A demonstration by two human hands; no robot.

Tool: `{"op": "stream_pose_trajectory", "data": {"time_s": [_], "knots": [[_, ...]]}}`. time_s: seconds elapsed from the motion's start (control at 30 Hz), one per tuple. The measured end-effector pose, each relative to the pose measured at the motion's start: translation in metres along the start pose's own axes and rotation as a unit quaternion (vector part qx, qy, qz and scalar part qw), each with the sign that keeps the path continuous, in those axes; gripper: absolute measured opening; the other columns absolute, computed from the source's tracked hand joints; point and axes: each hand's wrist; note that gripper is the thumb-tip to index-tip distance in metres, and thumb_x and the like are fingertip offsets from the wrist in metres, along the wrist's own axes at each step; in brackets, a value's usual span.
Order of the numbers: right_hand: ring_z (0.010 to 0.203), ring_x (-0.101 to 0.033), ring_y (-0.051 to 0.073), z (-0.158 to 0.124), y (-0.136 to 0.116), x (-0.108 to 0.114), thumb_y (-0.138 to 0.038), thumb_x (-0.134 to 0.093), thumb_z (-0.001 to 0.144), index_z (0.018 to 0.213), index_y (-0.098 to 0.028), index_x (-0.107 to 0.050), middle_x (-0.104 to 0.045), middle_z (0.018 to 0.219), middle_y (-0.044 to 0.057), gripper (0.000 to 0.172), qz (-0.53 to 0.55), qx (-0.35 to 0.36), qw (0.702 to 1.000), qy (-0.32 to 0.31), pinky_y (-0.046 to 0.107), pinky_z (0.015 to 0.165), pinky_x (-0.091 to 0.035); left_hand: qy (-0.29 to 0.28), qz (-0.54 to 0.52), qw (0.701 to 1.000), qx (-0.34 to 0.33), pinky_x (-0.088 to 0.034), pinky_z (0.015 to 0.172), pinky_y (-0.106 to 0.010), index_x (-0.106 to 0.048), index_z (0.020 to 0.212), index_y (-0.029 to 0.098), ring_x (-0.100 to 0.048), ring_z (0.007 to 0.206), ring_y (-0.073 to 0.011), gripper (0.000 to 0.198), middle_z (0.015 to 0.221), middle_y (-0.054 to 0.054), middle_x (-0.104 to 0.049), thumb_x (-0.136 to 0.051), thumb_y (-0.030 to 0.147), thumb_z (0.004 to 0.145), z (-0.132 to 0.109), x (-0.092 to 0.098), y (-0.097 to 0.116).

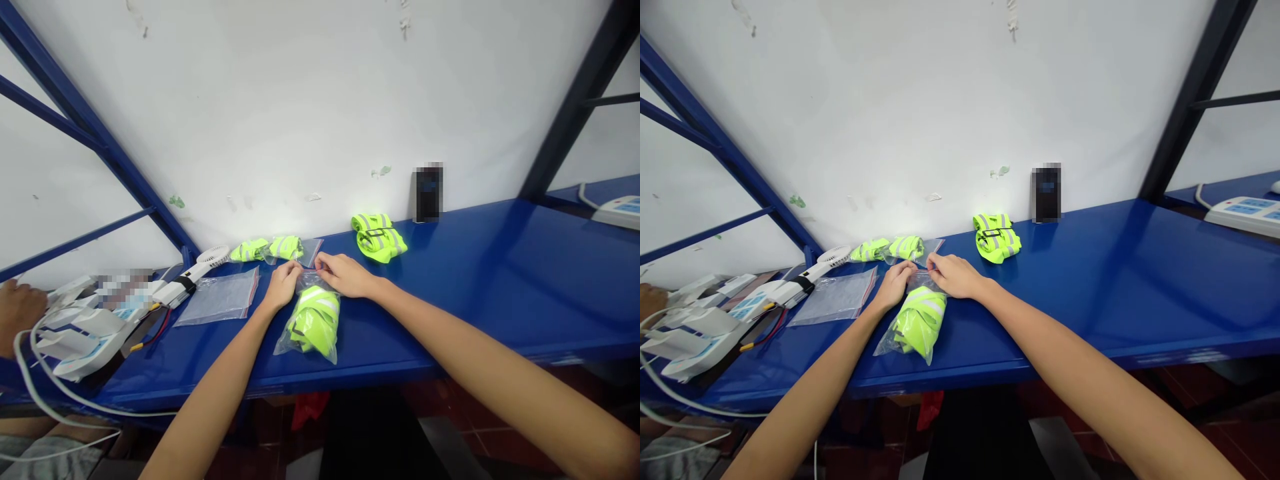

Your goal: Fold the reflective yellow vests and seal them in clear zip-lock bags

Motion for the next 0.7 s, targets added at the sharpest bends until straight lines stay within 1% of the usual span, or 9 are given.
{"op": "stream_pose_trajectory", "data": {"time_s": [0.07, 0.13, 0.23, 0.27, 0.3, 0.37, 0.43, 0.5, 0.7], "knots": [[0.074, -0.056, 0.016, 0.001, 0.001, 0.001, -0.021, -0.046, 0.09, 0.1, -0.019, -0.055, -0.065, 0.087, 0.004, 0.013, 0.007, -0.006, 1.0, 0.011, 0.025, 0.068, -0.034, 0.007, 0.003, 1.0, -0.004, -0.032, 0.058, -0.026, -0.05, 0.057, 0.018, -0.042, 0.057, -0.0132, 0.03, 0.054, 0.003, -0.045, -0.046, 0.034, 0.082, 0.0, 0.0, -0.001], [0.072, -0.056, 0.015, 0.002, 0.002, 0.003, -0.019, -0.048, 0.087, 0.102, -0.019, -0.054, -0.064, 0.082, 0.002, 0.016, 0.042, -0.011, 0.999, 0.0, 0.025, 0.067, -0.036, 0.024, -0.027, 0.999, -0.026, -0.031, 0.056, -0.025, -0.047, 0.054, 0.017, -0.04, 0.056, -0.0119, 0.034, 0.053, 0.003, -0.043, -0.049, 0.036, 0.082, -0.001, -0.001, 0.0], [0.064, -0.054, 0.014, 0.004, 0.004, 0.008, -0.015, -0.053, 0.081, 0.112, -0.016, -0.053, -0.062, 0.072, -0.002, 0.031, 0.119, -0.028, 0.991, -0.057, 0.023, 0.061, -0.037, 0.025, -0.082, 0.995, -0.053, -0.035, 0.058, -0.024, -0.057, 0.065, 0.015, -0.045, 0.06, -0.0118, 0.03, 0.062, 0.002, -0.053, -0.056, 0.04, 0.082, -0.003, -0.003, 0.002], [0.062, -0.054, 0.013, 0.004, 0.004, 0.009, -0.016, -0.054, 0.08, 0.111, -0.016, -0.055, -0.062, 0.07, -0.003, 0.031, 0.135, -0.033, 0.988, -0.072, 0.023, 0.06, -0.037, 0.015, -0.092, 0.994, -0.056, -0.037, 0.06, -0.024, -0.061, 0.07, 0.015, -0.048, 0.062, -0.0123, 0.03, 0.066, 0.001, -0.056, -0.058, 0.042, 0.083, -0.004, -0.004, 0.002], [0.062, -0.054, 0.013, 0.005, 0.004, 0.01, -0.017, -0.054, 0.08, 0.107, -0.016, -0.058, -0.063, 0.07, -0.002, 0.027, 0.14, -0.035, 0.987, -0.076, 0.023, 0.06, -0.037, 0.002, -0.097, 0.994, -0.057, -0.039, 0.061, -0.024, -0.064, 0.074, 0.014, -0.05, 0.063, -0.013, 0.031, 0.069, -0.001, -0.059, -0.058, 0.043, 0.083, -0.004, -0.005, 0.002], [0.063, -0.055, 0.013, 0.006, 0.004, 0.011, -0.023, -0.054, 0.083, 0.092, -0.015, -0.065, -0.065, 0.071, 0.0, 0.016, 0.126, -0.031, 0.99, -0.051, 0.023, 0.062, -0.037, -0.017, -0.096, 0.994, -0.057, -0.041, 0.063, -0.025, -0.066, 0.079, 0.014, -0.052, 0.066, -0.0142, 0.033, 0.072, -0.003, -0.063, -0.058, 0.045, 0.084, -0.004, -0.007, 0.001], [0.066, -0.056, 0.013, 0.007, 0.004, 0.01, -0.027, -0.052, 0.087, 0.084, -0.015, -0.068, -0.066, 0.074, 0.002, 0.02, 0.109, -0.024, 0.994, -0.014, 0.024, 0.064, -0.037, -0.024, -0.089, 0.994, -0.06, -0.042, 0.065, -0.025, -0.067, 0.08, 0.013, -0.054, 0.067, -0.0152, 0.034, 0.073, -0.004, -0.064, -0.058, 0.045, 0.084, -0.004, -0.007, 0.0], [0.066, -0.057, 0.013, 0.007, 0.004, 0.008, -0.027, -0.052, 0.088, 0.086, -0.015, -0.069, -0.067, 0.074, 0.002, 0.021, 0.102, -0.025, 0.995, 0.0, 0.024, 0.064, -0.037, -0.026, -0.089, 0.993, -0.066, -0.043, 0.066, -0.026, -0.067, 0.078, 0.014, -0.055, 0.068, -0.0157, 0.033, 0.072, -0.004, -0.064, -0.057, 0.045, 0.085, -0.003, -0.007, 0.0], [0.065, -0.057, 0.013, 0.008, 0.006, 0.002, -0.029, -0.052, 0.089, 0.088, -0.016, -0.066, -0.066, 0.073, 0.001, 0.019, 0.127, -0.04, 0.991, -0.015, 0.023, 0.061, -0.037, -0.029, -0.084, 0.993, -0.072, -0.043, 0.066, -0.026, -0.067, 0.078, 0.014, -0.055, 0.068, -0.0156, 0.028, 0.073, -0.003, -0.065, -0.058, 0.041, 0.084, -0.004, -0.005, 0.001]]}}
Point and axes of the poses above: each hand's wrist, its own z-axis towards the middle knuckle, its own x-axis out of the back of the hand, y = z × x
